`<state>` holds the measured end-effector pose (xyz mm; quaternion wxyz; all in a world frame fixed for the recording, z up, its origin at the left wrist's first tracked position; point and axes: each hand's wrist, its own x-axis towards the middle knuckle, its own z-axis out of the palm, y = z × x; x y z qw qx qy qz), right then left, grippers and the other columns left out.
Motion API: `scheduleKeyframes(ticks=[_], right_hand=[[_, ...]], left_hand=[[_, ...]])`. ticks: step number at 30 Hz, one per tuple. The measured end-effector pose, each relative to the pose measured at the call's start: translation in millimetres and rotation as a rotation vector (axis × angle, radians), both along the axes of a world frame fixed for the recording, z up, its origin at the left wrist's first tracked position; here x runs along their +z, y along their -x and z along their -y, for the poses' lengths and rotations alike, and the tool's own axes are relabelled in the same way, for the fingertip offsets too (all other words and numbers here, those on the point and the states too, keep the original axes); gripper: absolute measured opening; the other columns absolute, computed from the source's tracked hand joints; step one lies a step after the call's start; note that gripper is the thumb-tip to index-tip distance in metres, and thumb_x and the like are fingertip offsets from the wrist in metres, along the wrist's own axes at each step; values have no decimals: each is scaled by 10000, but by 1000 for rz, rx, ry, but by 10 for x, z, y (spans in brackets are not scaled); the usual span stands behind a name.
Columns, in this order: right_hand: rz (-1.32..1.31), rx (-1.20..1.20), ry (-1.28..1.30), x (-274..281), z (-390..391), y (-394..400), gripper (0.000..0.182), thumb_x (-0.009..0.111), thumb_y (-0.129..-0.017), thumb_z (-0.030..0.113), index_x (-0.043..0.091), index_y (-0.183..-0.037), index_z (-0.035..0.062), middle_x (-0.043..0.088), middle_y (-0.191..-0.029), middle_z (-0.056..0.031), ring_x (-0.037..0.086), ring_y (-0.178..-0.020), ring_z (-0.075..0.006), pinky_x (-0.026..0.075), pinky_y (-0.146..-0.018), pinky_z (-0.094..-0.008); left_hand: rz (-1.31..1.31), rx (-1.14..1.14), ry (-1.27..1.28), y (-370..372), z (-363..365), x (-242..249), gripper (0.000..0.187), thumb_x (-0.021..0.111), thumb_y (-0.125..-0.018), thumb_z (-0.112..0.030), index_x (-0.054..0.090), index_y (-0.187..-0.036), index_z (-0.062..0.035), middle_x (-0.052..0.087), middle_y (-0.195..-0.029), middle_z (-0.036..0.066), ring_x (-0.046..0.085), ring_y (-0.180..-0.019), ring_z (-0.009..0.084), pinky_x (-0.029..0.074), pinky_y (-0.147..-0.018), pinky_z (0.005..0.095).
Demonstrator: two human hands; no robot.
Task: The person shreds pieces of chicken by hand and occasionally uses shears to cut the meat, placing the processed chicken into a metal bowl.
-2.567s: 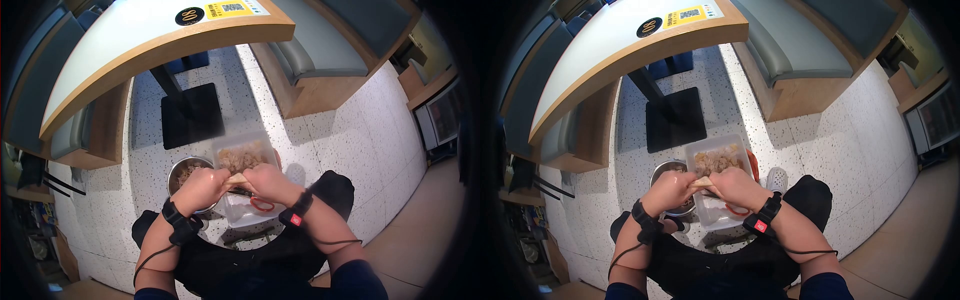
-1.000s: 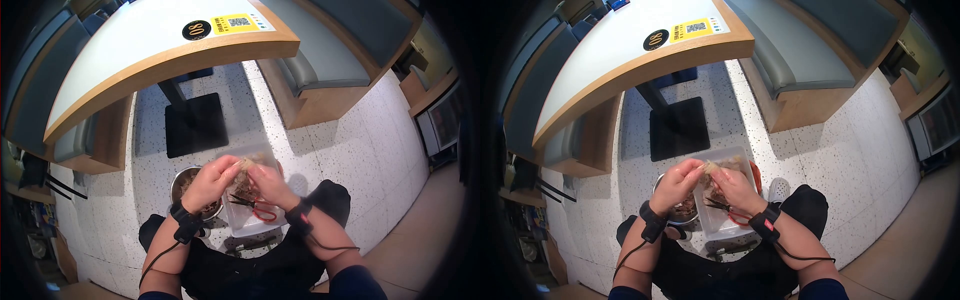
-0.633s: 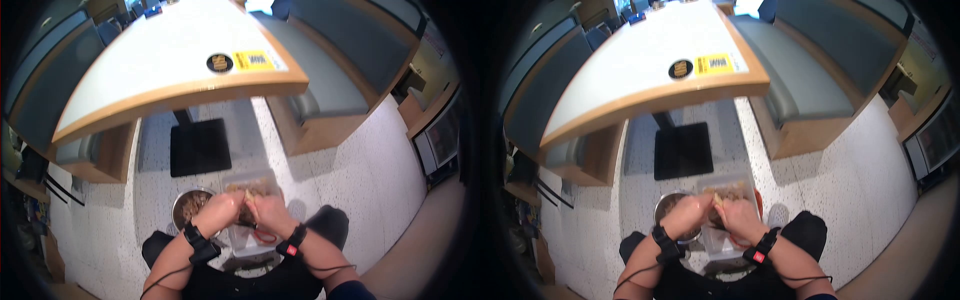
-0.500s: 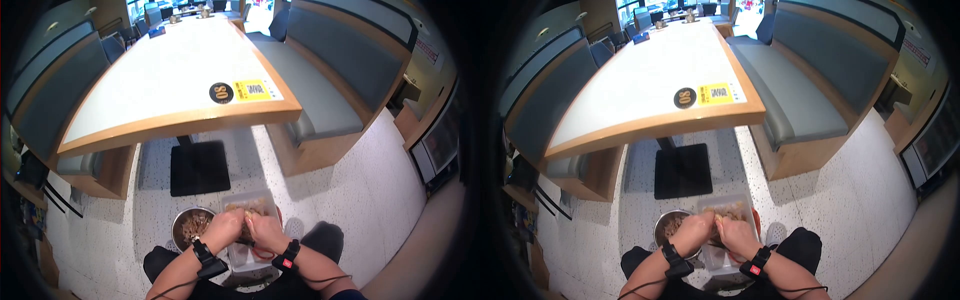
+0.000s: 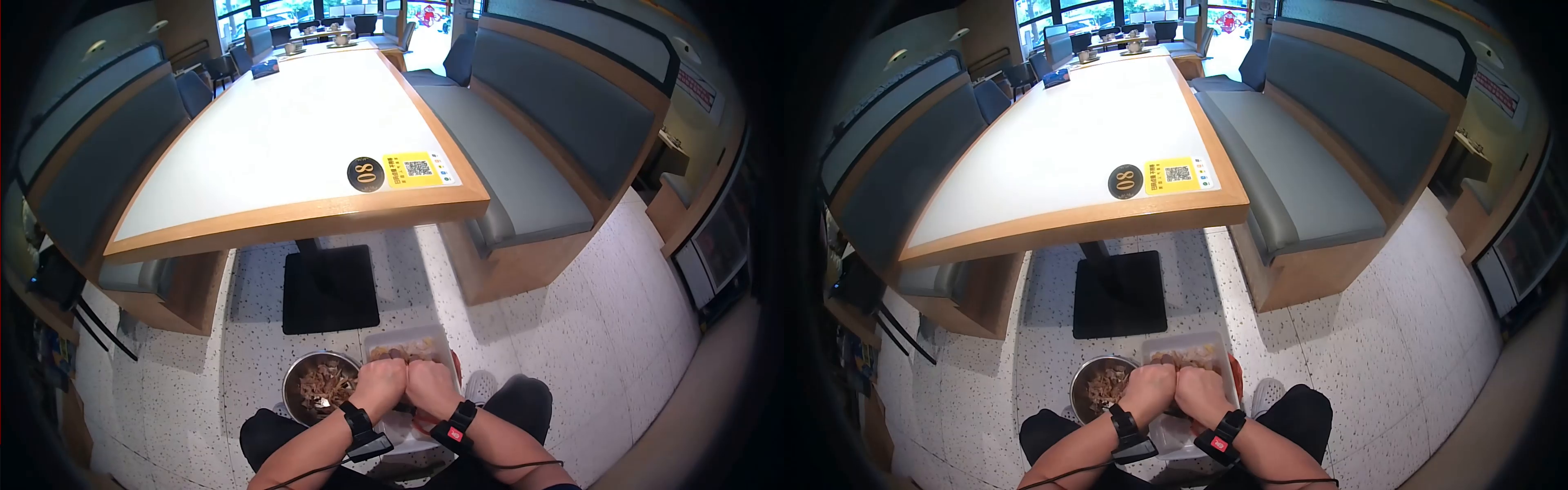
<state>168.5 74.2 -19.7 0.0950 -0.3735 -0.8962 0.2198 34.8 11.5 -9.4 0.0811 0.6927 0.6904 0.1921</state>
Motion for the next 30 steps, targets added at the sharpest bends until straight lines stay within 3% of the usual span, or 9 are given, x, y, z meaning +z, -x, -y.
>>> scheduleKeyframes(ticks=[5, 9, 11, 13, 19, 21, 22, 25, 30], right_hand=[[-55, -103, 4, -41, -87, 60, 282, 549, -908, 206, 708, -777, 13, 695, -767, -238, 700, -727, -424, 552, -667, -528], [-242, -167, 22, -421, -125, 118, 308, 520, -936, 203, 696, -775, 7, 674, -744, -248, 678, -696, -442, 535, -637, -551], [-248, -194, 19, -448, -162, 142, 298, 519, -941, 184, 683, -769, 4, 668, -734, -242, 668, -677, -440, 526, -625, -552], [-389, -27, -184, -347, -191, 131, 282, 535, -950, 160, 655, -754, -4, 651, -715, -228, 652, -665, -438, 510, -605, -550], [-644, -94, -11, -289, -121, 191, 236, 502, -982, 142, 617, -840, -6, 637, -773, -213, 619, -709, -405, 469, -645, -490], [-691, -173, 201, -194, -60, 208, 289, 497, -1007, 195, 624, -852, -13, 640, -754, -233, 633, -728, -434, 482, -659, -511], [-732, -252, 413, -120, -25, 216, 346, 493, -1033, 248, 630, -864, -21, 642, -735, -252, 648, -747, -463, 495, -673, -532], [-693, -277, 357, 41, 65, 219, 371, 482, -1051, 274, 615, -872, -23, 638, -743, -265, 638, -762, -482, 483, -668, -548], [-656, -262, 304, 118, 165, 203, 341, 509, -1045, 259, 597, -864, -16, 635, -730, -266, 634, -727, -485, 477, -640, -559]], left_hand=[[21, 175, 44, -69, -166, -73, 244, 500, -963, -213, 600, -962, 10, 704, -763, 206, 719, -724, 398, 578, -630, 489], [53, 241, -13, -53, -278, -102, 186, 578, -943, -193, 585, -968, -9, 699, -835, 219, 705, -707, 391, 571, -648, 501], [236, 269, -70, -71, -322, 35, 212, 588, -961, -203, 572, -965, 8, 687, -805, 241, 687, -759, 434, 551, -689, 522], [290, 298, -63, -89, -365, 76, 220, 591, -967, -206, 567, -962, 13, 683, -798, 251, 678, -776, 451, 545, -701, 526], [455, 385, -261, -90, -420, 57, 210, 593, -991, -163, 590, -1060, 35, 684, -869, 281, 664, -769, 466, 535, -679, 493], [758, 377, -349, -44, -423, 46, 225, 596, -1017, -190, 611, -1062, 30, 698, -848, 191, 668, -691, 308, 518, -627, 383], [757, 376, -348, -14, -425, 15, 225, 596, -1017, -190, 611, -1062, 30, 698, -848, 191, 668, -691, 308, 518, -627, 383], [1273, 494, -194, 44, -440, -14, 254, 574, -1061, -255, 625, -1023, -9, 578, -756, -6, 504, -615, 46, 416, -529, 240], [1216, 538, -188, 166, -424, -26, 259, 579, -1059, -256, 614, -994, -7, 580, -759, 7, 479, -596, 58, 394, -494, 260]])
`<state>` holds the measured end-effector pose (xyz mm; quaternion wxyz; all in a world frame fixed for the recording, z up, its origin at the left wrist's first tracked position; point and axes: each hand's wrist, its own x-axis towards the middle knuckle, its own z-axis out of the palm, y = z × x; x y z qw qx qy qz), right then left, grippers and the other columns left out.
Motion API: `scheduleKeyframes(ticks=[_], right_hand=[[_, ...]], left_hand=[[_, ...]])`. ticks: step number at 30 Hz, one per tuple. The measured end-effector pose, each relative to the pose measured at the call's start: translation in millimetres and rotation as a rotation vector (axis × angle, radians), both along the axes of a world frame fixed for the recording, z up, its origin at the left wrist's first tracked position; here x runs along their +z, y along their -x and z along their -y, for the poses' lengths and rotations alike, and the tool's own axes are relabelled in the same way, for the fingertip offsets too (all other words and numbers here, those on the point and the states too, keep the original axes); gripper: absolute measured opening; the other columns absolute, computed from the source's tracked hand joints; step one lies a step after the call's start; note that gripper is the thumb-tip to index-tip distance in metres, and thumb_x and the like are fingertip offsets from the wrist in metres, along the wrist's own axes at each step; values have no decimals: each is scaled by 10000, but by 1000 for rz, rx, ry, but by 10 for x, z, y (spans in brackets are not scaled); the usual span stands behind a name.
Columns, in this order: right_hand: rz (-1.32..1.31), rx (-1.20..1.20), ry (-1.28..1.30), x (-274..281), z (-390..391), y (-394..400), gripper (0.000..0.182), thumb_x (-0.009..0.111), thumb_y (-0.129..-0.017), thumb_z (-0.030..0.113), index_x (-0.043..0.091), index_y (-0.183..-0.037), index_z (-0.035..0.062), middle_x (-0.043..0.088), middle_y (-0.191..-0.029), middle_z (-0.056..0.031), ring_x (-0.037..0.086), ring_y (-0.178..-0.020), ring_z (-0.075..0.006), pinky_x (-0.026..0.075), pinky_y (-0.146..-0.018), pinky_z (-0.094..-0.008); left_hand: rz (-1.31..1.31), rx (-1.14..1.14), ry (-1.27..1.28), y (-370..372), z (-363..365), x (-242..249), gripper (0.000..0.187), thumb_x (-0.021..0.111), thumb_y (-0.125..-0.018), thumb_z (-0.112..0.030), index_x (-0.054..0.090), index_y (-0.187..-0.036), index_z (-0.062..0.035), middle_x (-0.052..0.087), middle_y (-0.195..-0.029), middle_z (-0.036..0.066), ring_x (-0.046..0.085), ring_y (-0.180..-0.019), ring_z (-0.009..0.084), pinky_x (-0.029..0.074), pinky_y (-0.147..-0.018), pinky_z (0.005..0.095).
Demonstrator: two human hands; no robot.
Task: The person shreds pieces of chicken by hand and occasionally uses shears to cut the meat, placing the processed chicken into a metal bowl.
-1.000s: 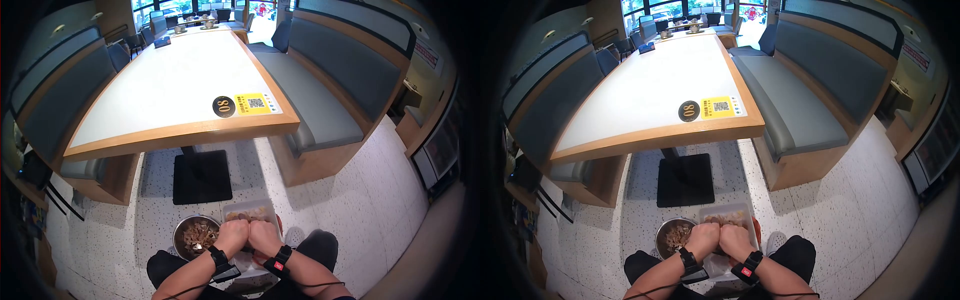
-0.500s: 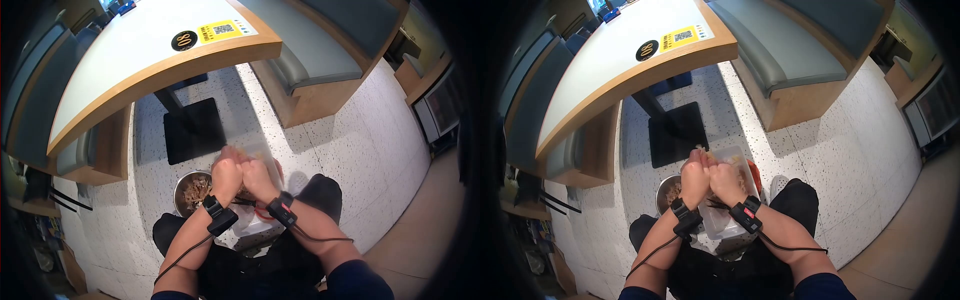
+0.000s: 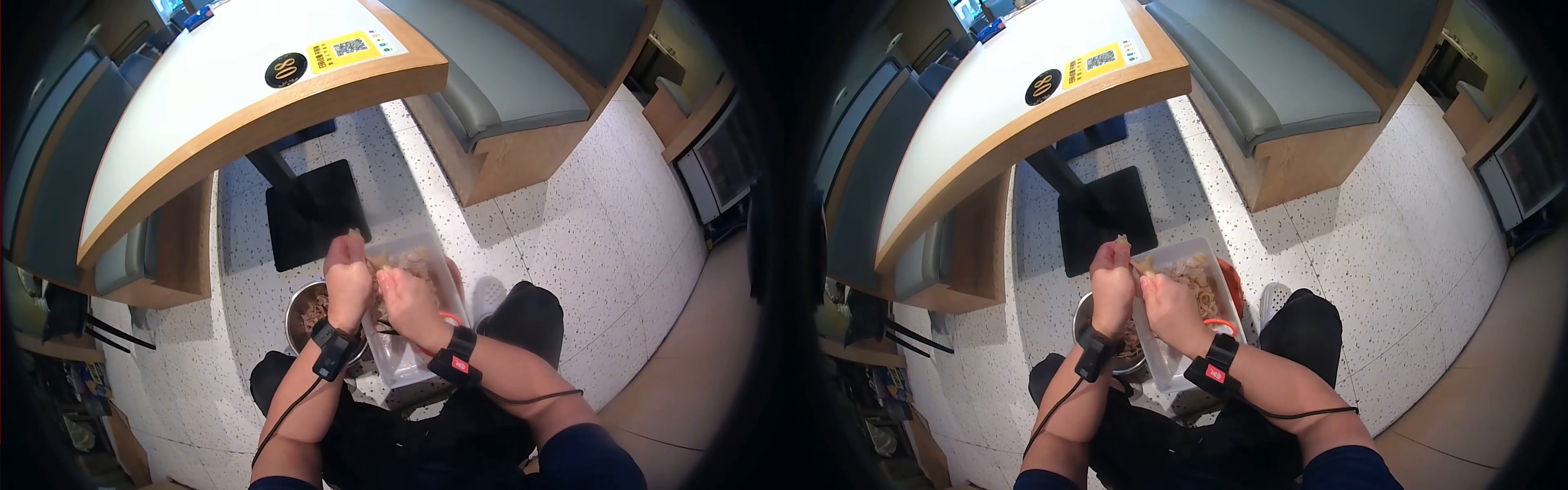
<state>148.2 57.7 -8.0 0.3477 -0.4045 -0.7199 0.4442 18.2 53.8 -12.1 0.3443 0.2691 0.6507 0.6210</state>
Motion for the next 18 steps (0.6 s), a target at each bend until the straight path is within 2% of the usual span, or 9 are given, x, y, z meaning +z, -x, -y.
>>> scheduleKeyframes(ticks=[2, 3, 5, 9, 10, 13, 15, 16, 18], right_hand=[[25, 14, -17, 16, 22, -34, 333, 517, -1044, 257, 592, -869, -15, 634, -728, -268, 632, -711, -485, 476, -631, -563], [69, 27, -50, 12, 36, -53, 330, 518, -1045, 259, 588, -870, -13, 630, -714, -268, 631, -691, -482, 478, -621, -563], [111, 40, -82, 13, 72, -87, 328, 520, -1045, 260, 583, -872, -11, 626, -701, -267, 629, -671, -479, 479, -611, -563], [184, 118, -63, 14, 162, -135, 325, 532, -1042, 262, 576, -863, -5, 617, -679, -249, 623, -654, -466, 474, -604, -550], [214, 139, -36, 16, 172, -148, 323, 543, -1040, 265, 572, -859, -1, 614, -690, -240, 616, -670, -460, 459, -609, -541], [227, 191, -44, 48, 181, -199, 332, 542, -1039, 272, 569, -853, -2, 613, -675, -239, 619, -661, -460, 463, -603, -541], [256, 217, -46, 76, 203, -222, 337, 541, -1039, 274, 577, -852, -4, 609, -665, -239, 617, -651, -462, 465, -599, -541], [286, 243, -51, 91, 217, -239, 341, 540, -1038, 276, 584, -850, -6, 605, -655, -239, 616, -641, -464, 468, -596, -541], [328, 263, -56, 100, 263, -303, 347, 537, -1039, 279, 595, -852, -7, 602, -646, -238, 614, -630, -465, 469, -594, -542]], left_hand=[[-313, 8, 84, 26, 16, 23, 290, 530, -1055, -219, 603, -997, 55, 648, -838, 192, 611, -757, 324, 476, -714, 415], [-313, 10, 84, 47, 22, 42, 290, 530, -1055, -219, 603, -997, 55, 648, -838, 192, 611, -757, 324, 476, -714, 415], [-519, 58, 23, 104, 36, 81, 268, 515, -1054, -196, 580, -979, 54, 630, -865, 256, 598, -802, 440, 472, -740, 450], [-604, 99, 41, 235, 72, 101, 234, 509, -1050, -167, 547, -976, 51, 616, -860, 256, 588, -822, 470, 461, -748, 474], [-604, 99, 43, 255, 82, 72, 234, 509, -1050, -167, 547, -976, 51, 616, -860, 256, 588, -822, 470, 461, -748, 474], [-743, 135, 12, 270, 100, 51, 248, 503, -1062, -186, 543, -974, 43, 606, -826, 218, 618, -743, 388, 496, -685, 444], [-327, 86, 116, 259, 120, 100, 268, 490, -1077, -220, 544, -979, 24, 599, -807, 143, 625, -660, 257, 522, -576, 366], [-327, 85, 117, 278, 104, 58, 268, 490, -1077, -220, 544, -979, 24, 599, -807, 143, 625, -660, 257, 522, -576, 366], [-202, 192, 38, 399, 51, -57, 277, 485, -1083, -248, 544, -993, 7, 576, -800, 82, 597, -584, 159, 528, -503, 296]])
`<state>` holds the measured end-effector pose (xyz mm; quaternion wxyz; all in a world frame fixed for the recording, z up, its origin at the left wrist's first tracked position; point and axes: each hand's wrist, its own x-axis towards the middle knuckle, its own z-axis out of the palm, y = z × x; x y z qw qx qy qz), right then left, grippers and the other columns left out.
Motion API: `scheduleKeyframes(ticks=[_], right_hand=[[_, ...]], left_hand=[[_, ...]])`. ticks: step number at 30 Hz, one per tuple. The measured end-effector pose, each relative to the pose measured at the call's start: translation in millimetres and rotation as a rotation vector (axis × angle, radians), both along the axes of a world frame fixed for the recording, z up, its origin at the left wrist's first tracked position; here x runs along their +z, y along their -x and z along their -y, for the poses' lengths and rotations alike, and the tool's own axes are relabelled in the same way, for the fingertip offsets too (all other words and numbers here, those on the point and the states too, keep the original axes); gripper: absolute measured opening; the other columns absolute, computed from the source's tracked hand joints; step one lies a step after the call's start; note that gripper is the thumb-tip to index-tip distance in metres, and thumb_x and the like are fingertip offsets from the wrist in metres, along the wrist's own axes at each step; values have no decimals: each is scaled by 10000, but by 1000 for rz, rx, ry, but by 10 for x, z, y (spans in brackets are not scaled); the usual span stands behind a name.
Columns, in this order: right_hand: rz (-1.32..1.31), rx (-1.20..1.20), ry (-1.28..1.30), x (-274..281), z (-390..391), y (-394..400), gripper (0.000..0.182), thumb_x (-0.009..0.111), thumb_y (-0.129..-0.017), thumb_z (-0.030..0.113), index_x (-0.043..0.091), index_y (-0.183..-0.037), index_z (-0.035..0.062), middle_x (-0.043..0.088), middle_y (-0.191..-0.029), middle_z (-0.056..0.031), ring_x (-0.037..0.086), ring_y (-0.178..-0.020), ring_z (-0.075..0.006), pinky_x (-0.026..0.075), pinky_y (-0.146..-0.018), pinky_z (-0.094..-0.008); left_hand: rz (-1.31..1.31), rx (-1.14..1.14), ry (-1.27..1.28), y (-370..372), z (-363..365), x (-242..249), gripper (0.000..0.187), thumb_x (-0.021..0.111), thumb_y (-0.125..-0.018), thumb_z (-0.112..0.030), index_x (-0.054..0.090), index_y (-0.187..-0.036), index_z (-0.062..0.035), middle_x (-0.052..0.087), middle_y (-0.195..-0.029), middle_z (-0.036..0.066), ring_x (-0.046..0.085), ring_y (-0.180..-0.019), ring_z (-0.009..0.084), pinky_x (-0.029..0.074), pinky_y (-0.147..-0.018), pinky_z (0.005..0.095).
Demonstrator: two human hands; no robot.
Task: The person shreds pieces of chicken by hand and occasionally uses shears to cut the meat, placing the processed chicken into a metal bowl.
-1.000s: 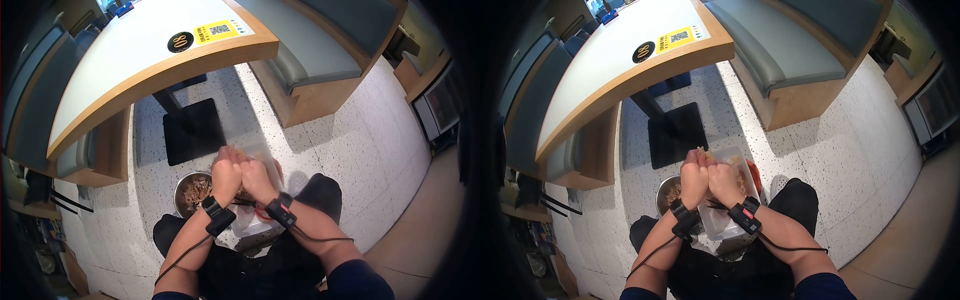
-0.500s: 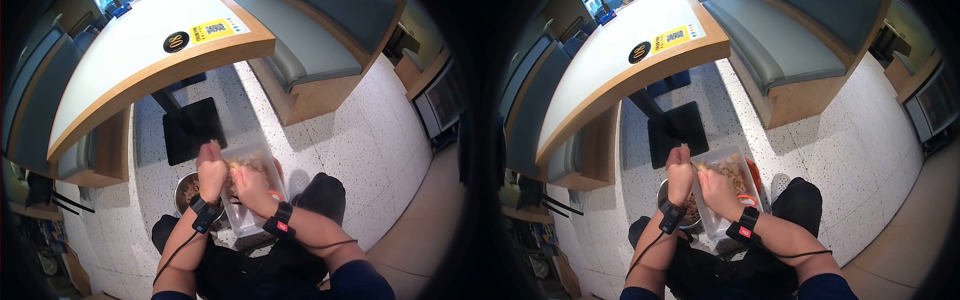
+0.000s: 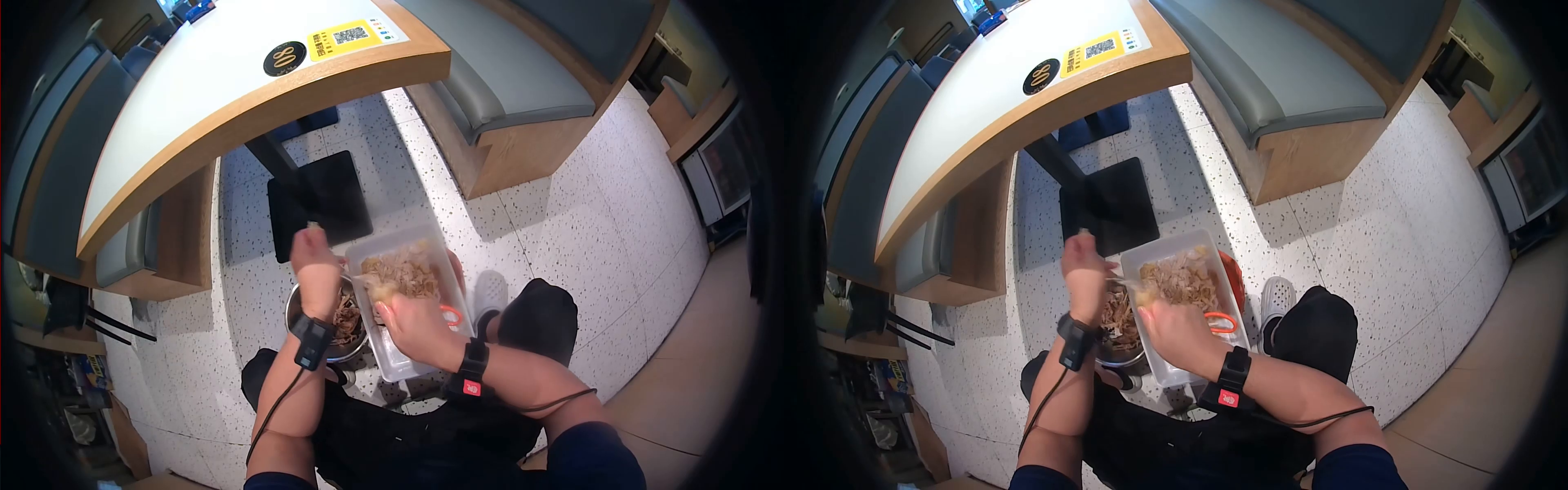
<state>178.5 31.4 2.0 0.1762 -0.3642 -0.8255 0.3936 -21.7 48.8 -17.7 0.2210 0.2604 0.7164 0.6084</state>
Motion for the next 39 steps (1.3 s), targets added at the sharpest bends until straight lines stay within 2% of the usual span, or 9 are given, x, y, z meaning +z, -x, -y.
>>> scheduleKeyframes(ticks=[8, 12, 16, 18, 20, 23, 25, 31, 39], right_hand=[[8, -11, -140, -435, -212, -419, 438, 510, -1053, 314, 586, -785, -24, 604, -621, -232, 627, -602, -450, 508, -586, -540], [9, -77, -3, -270, -421, -516, 418, 520, -1042, 322, 610, -818, -19, 636, -742, -239, 645, -731, -428, 515, -669, -502], [-143, -99, 323, -201, -413, -514, 354, 543, -1020, 274, 677, -868, -16, 662, -856, -212, 651, -812, -392, 504, -739, -470], [-206, -75, 270, -210, -436, -481, 331, 552, -1012, 245, 683, -884, -30, 655, -917, -227, 645, -861, -387, 501, -771, -458], [-335, -27, 177, -236, -462, -456, 287, 569, -997, 187, 694, -915, -58, 639, -1039, -258, 632, -958, -377, 496, -835, -434], [-344, -5, 293, -100, -516, -434, 293, 592, -1001, 197, 699, -1050, -72, 638, -1055, -216, 622, -998, -318, 489, -873, -388], [-373, 19, 317, -65, -532, -392, 306, 609, -997, 201, 698, -1104, -72, 644, -1055, -185, 627, -995, -285, 490, -876, -373], [-349, -124, 425, 30, -516, -254, 272, 723, -953, 214, 727, -1143, 20, 658, -763, -4, 579, -712, -57, 496, -675, -241], [-331, -137, 427, -32, -535, -141, 275, 715, -957, 249, 708, -1028, -17, 701, -827, -54, 607, -753, -75, 501, -688, -267]], left_hand=[[234, 17, -75, 352, 161, 122, 168, 518, -1044, -194, 589, -1037, -42, 516, -635, 25, 575, -551, 150, 576, -631, 339], [93, -499, 242, -224, 386, -56, 279, 574, -1002, -241, 642, -1026, 29, 661, -723, 120, 661, -650, 233, 532, -681, 376], [-46, -766, 590, -519, 432, -112, 263, 625, -973, -228, 658, -970, 34, 682, -760, 117, 689, -763, 165, 530, -674, 339], [-403, -929, 603, -564, 456, -58, 276, 626, -981, -228, 673, -1053, 34, 694, -780, 119, 690, -760, 177, 535, -684, 329], [-402, -876, 504, -548, 465, 6, 349, 652, -964, -227, 659, -1181, 47, 716, -887, 209, 717, -824, 249, 546, -759, 354], [197, -720, 76, -494, 471, 20, 374, 699, -951, -103, 623, -1296, 22, 724, -996, 63, 665, -833, 98, 536, -749, 248], [226, -721, 43, -502, 493, 101, 361, 689, -963, -97, 619, -1296, 23, 721, -986, 61, 668, -835, 95, 540, -751, 243], [369, -674, 26, -511, 502, 223, 308, 661, -990, -76, 607, -1270, 41, 715, -979, 62, 675, -835, 85, 560, -747, 233], [286, -582, -1, -520, 474, 139, 238, 673, -981, -88, 619, -1175, 38, 690, -930, 57, 658, -777, 91, 563, -722, 252]])
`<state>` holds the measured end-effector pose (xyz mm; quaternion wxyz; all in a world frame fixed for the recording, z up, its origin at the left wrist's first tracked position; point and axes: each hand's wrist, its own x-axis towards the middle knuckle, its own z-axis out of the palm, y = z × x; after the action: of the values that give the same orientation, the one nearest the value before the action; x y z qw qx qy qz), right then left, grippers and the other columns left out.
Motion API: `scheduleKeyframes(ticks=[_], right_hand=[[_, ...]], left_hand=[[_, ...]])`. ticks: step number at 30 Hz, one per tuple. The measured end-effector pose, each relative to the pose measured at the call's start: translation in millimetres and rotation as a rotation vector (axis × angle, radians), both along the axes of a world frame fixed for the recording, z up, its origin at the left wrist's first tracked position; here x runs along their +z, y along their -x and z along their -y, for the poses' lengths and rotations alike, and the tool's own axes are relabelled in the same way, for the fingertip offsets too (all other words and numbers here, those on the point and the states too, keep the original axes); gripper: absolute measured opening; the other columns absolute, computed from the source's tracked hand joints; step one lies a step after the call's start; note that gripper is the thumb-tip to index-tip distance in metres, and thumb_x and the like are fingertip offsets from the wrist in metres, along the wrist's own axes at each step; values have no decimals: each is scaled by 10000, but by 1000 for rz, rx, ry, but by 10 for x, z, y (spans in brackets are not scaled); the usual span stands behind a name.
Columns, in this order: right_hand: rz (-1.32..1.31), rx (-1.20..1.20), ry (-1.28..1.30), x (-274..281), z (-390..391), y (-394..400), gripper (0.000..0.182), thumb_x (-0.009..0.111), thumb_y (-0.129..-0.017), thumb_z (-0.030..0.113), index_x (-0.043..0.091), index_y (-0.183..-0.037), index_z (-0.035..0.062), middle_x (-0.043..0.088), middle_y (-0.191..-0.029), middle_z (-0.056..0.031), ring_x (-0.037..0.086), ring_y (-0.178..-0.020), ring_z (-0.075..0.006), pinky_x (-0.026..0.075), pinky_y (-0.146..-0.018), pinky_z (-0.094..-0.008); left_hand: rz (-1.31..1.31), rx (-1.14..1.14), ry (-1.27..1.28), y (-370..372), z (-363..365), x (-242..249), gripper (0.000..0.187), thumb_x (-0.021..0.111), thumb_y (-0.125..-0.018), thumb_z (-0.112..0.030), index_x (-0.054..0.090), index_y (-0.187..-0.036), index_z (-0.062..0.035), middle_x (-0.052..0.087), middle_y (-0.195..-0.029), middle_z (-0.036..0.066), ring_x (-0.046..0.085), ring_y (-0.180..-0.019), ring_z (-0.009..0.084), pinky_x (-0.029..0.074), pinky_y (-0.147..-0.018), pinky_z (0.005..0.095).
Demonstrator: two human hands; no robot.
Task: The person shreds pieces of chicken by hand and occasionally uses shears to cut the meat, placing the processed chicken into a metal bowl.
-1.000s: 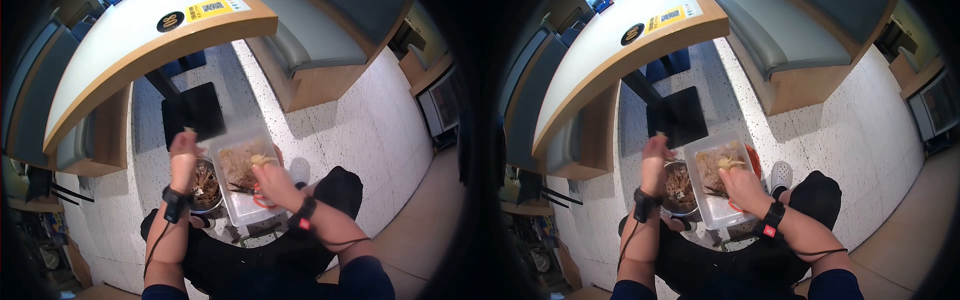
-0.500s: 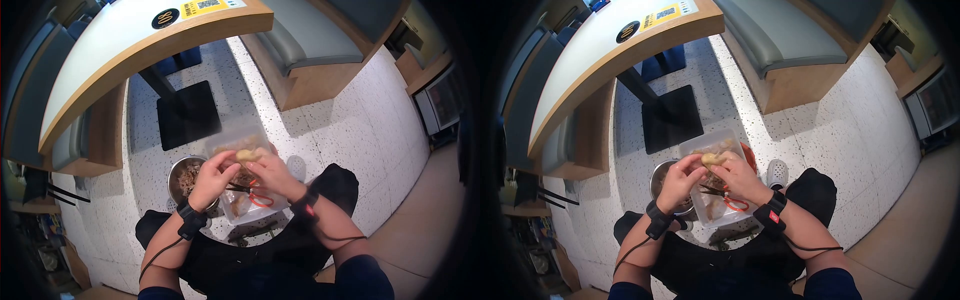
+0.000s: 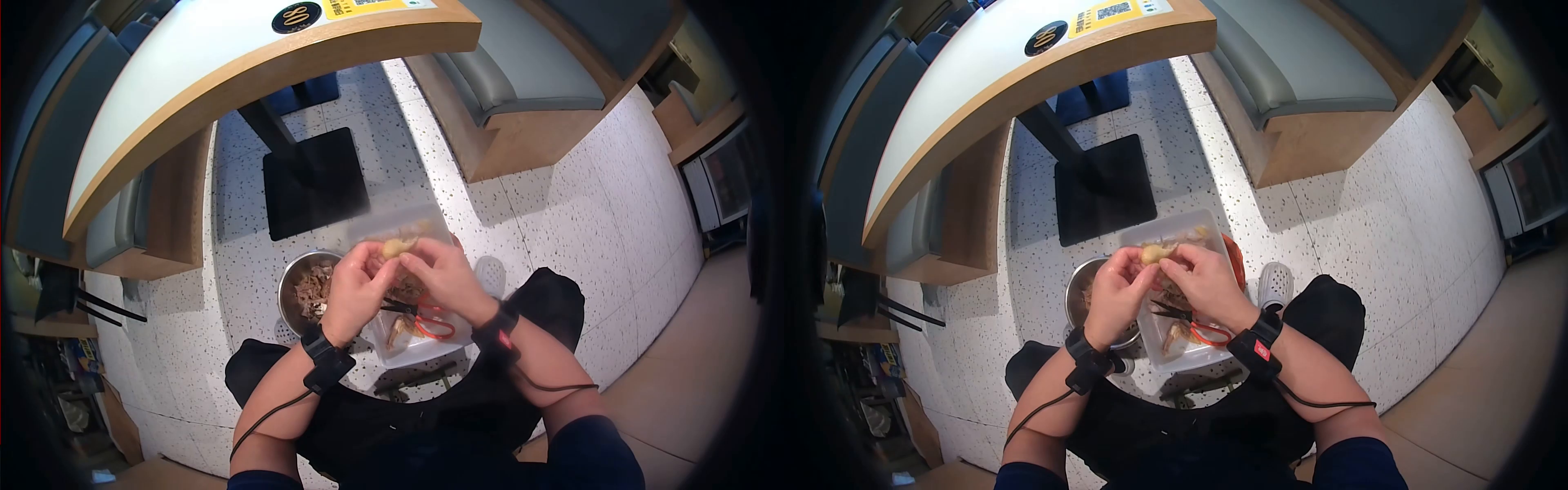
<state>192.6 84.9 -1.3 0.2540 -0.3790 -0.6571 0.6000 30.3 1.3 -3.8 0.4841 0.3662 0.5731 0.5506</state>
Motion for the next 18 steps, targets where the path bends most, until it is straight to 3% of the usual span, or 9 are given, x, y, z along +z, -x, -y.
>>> scheduleKeyframes(ticks=[2, 3, 5, 8, 12, 14, 16, 18], right_hand=[[-43, -2, 64, 12, 6, 30, 280, 708, -961, 253, 709, -1037, -17, 702, -828, -62, 611, -756, -83, 503, -694, -275], [-66, 6, 91, 14, 9, 46, 280, 703, -959, 248, 709, -1046, -18, 707, -838, -75, 619, -763, -90, 507, -701, -281], [-88, 14, 118, 11, 0, 51, 281, 697, -958, 244, 709, -1055, -20, 712, -849, -89, 627, -769, -97, 511, -709, -287], [-37, 74, -29, -2, -1, 32, 275, 701, -945, 217, 708, -1079, -22, 714, -862, -100, 642, -781, -109, 519, -722, -287], [-36, 38, -75, 28, 19, 31, 251, 708, -936, 180, 701, -1079, -27, 712, -870, -90, 651, -768, -110, 525, -723, -275], [-17, 40, -72, 38, 14, 28, 228, 698, -952, 162, 698, -1077, -29, 714, -879, -79, 656, -769, -102, 528, -721, -262], [-248, 3, 242, 19, -5, 38, 201, 653, -1004, 143, 677, -1104, -30, 712, -928, -56, 664, -780, -79, 536, -718, -231], [-282, -3, 278, -12, -32, 32, 202, 637, -1018, 139, 662, -1126, -31, 706, -947, -49, 670, -796, -73, 542, -723, -220]], left_hand=[[-379, -12, -63, 9, 16, -25, 244, 691, -935, -68, 616, -1148, 24, 660, -919, 94, 663, -770, 162, 552, -711, 307], [-379, -12, -64, 1, 26, -12, 244, 691, -935, -68, 616, -1148, 24, 660, -919, 94, 663, -770, 162, 552, -711, 307], [-641, -14, -204, -19, 42, 32, 265, 685, -884, -39, 613, -1134, 10, 632, -942, 138, 658, -795, 249, 535, -718, 364], [-781, -30, -272, -8, 39, 58, 264, 670, -868, -22, 615, -1125, 4, 627, -961, 147, 647, -816, 287, 531, -738, 384], [-779, -35, -255, -29, 60, 79, 274, 686, -878, -44, 615, -1138, 3, 629, -964, 148, 647, -798, 273, 531, -725, 375], [-622, 55, -186, -56, 59, 85, 254, 713, -896, -37, 633, -1128, 27, 657, -944, 95, 656, -769, 161, 531, -696, 294], [-653, 97, -214, -83, 15, 135, 250, 701, -914, -64, 637, -1140, 21, 656, -923, 109, 645, -746, 175, 529, -687, 311], [-683, 140, -243, -80, 3, 169, 248, 689, -932, -91, 641, -1152, 14, 655, -903, 123, 634, -723, 189, 528, -677, 328]])
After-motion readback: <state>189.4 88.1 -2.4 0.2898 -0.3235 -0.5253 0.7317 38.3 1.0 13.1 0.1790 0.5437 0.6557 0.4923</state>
